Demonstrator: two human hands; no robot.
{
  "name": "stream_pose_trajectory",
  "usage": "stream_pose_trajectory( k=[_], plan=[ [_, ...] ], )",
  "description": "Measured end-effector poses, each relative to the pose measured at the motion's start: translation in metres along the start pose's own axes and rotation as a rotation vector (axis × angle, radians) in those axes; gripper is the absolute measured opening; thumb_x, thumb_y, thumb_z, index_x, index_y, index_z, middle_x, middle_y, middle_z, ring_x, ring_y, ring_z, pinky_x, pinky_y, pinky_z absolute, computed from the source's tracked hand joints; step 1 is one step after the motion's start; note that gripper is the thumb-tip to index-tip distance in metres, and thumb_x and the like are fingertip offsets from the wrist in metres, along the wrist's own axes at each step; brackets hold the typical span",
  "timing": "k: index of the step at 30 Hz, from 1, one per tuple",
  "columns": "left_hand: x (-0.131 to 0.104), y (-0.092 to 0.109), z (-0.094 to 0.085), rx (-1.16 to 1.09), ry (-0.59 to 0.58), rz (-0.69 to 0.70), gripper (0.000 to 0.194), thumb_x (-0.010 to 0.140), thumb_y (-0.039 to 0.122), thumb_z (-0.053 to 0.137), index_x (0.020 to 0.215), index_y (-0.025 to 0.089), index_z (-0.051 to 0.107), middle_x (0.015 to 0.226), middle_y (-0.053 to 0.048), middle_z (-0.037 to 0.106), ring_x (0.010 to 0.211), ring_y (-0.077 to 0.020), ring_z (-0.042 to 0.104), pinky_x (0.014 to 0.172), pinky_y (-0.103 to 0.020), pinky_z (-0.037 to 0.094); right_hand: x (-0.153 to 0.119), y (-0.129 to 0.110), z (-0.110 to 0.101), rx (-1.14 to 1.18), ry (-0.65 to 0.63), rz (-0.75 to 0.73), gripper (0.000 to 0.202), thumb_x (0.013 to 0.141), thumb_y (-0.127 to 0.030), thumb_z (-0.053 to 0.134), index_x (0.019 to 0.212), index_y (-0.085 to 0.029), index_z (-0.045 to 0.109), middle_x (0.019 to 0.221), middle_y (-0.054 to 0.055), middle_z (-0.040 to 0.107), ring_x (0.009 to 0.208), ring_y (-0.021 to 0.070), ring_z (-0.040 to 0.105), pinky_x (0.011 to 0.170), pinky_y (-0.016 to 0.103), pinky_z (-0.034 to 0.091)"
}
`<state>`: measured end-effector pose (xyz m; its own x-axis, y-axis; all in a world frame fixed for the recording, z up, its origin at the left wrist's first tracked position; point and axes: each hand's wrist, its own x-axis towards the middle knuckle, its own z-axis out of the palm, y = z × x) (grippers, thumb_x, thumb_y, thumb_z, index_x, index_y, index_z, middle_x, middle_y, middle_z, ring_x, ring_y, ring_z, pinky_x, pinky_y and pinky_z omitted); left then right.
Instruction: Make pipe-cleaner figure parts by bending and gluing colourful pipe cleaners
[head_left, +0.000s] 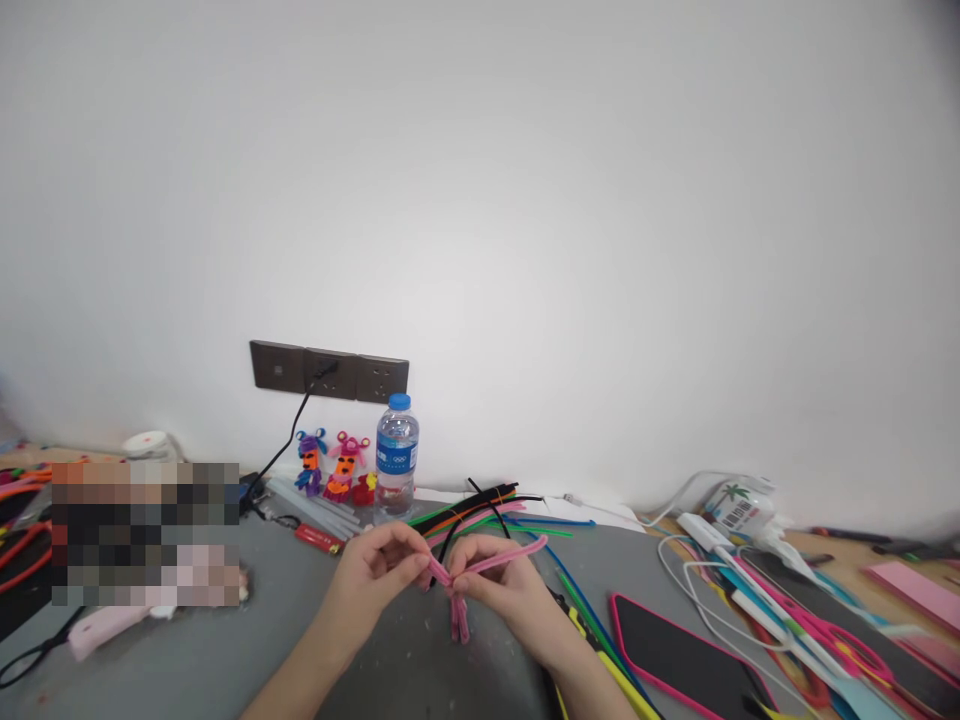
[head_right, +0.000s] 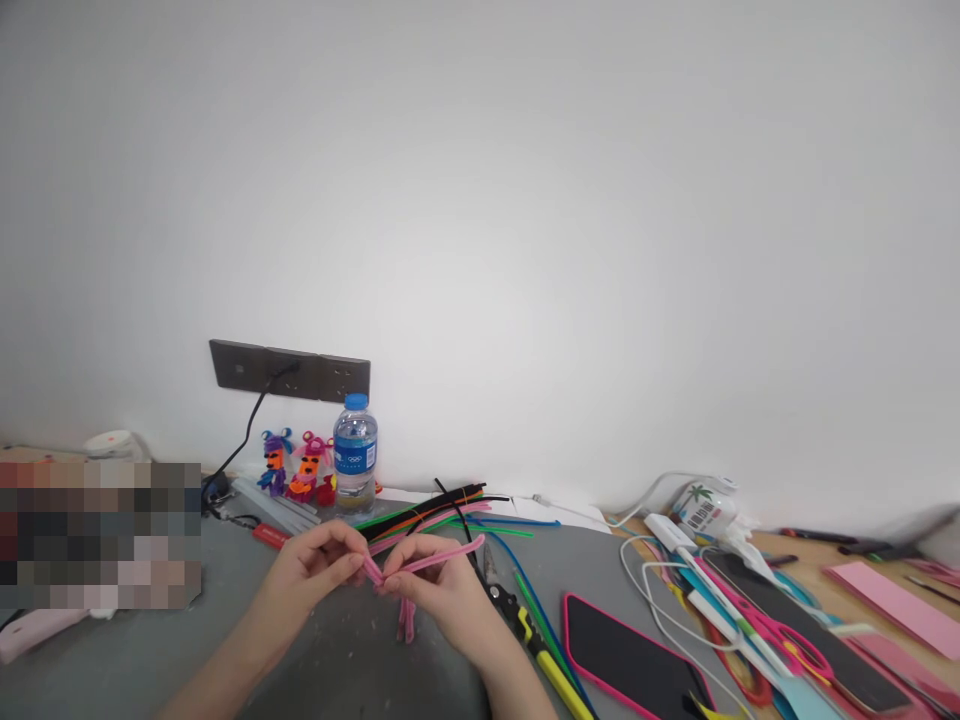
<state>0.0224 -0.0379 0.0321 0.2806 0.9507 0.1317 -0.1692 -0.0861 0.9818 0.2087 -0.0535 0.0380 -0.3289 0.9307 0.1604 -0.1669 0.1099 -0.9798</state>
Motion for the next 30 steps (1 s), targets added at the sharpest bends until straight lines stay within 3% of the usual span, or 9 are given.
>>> stream_pose_trajectory(
  k=[5,14,18,22,26,30],
  plan=[
    [-0.002,-0.002,0.002,-0.030,-0.046,-0.009,0.025,0.069,0.039,0.079,0.070,0.016,0.069,0.066,-0.001,0.066,0.061,-0.0140,0.058,0.059,-0.023,0.048,-0.005,0.004,-0.004,0.122,-0.130,0.111,0.019,0.076,-0.031,0.076,0.075,-0.015,0.065,0.067,0.000,0.062,0.056,0.0114,0.055,0.055,0.022,0.044],
    [-0.007,-0.006,0.001,-0.137,-0.283,0.012,0.024,0.072,0.036,0.079,0.072,0.014,0.070,0.067,-0.002,0.065,0.060,-0.0118,0.058,0.058,-0.021,0.047,-0.008,0.004,-0.009,0.258,-0.353,0.213,0.029,0.069,-0.033,0.083,0.072,-0.011,0.064,0.066,0.001,0.063,0.056,0.0090,0.058,0.059,0.021,0.043],
    [-0.009,-0.007,0.002,-0.126,-0.324,-0.006,0.025,0.073,0.036,0.079,0.073,0.013,0.070,0.068,-0.002,0.065,0.061,-0.0114,0.057,0.058,-0.021,0.046,-0.010,0.003,-0.010,0.273,-0.413,0.250,0.030,0.068,-0.035,0.083,0.073,-0.011,0.065,0.071,0.003,0.064,0.057,0.0091,0.059,0.060,0.021,0.044],
    [-0.005,-0.006,0.001,-0.121,-0.266,-0.030,0.028,0.072,0.038,0.079,0.077,0.013,0.067,0.067,-0.001,0.063,0.061,-0.0122,0.057,0.059,-0.023,0.046,-0.009,0.003,-0.012,0.236,-0.334,0.186,0.028,0.072,-0.034,0.081,0.075,-0.012,0.064,0.069,0.002,0.063,0.057,0.0099,0.057,0.059,0.022,0.044],
    [0.000,-0.005,-0.001,-0.098,-0.159,-0.099,0.033,0.070,0.041,0.077,0.081,0.016,0.059,0.069,0.002,0.060,0.061,-0.0124,0.057,0.057,-0.023,0.046,-0.004,0.007,-0.017,0.212,-0.122,0.009,0.024,0.074,-0.032,0.079,0.073,-0.014,0.063,0.067,0.000,0.060,0.061,0.0116,0.055,0.061,0.023,0.043],
    [-0.002,-0.013,-0.001,0.212,-0.314,-0.213,0.025,0.067,0.025,0.074,0.066,0.017,0.050,0.062,0.004,0.058,0.054,-0.0107,0.053,0.055,-0.022,0.042,0.002,0.014,-0.021,0.153,0.089,-0.103,0.018,0.073,-0.027,0.080,0.071,-0.017,0.065,0.067,-0.002,0.060,0.062,0.0114,0.053,0.061,0.022,0.041]
  ],
)
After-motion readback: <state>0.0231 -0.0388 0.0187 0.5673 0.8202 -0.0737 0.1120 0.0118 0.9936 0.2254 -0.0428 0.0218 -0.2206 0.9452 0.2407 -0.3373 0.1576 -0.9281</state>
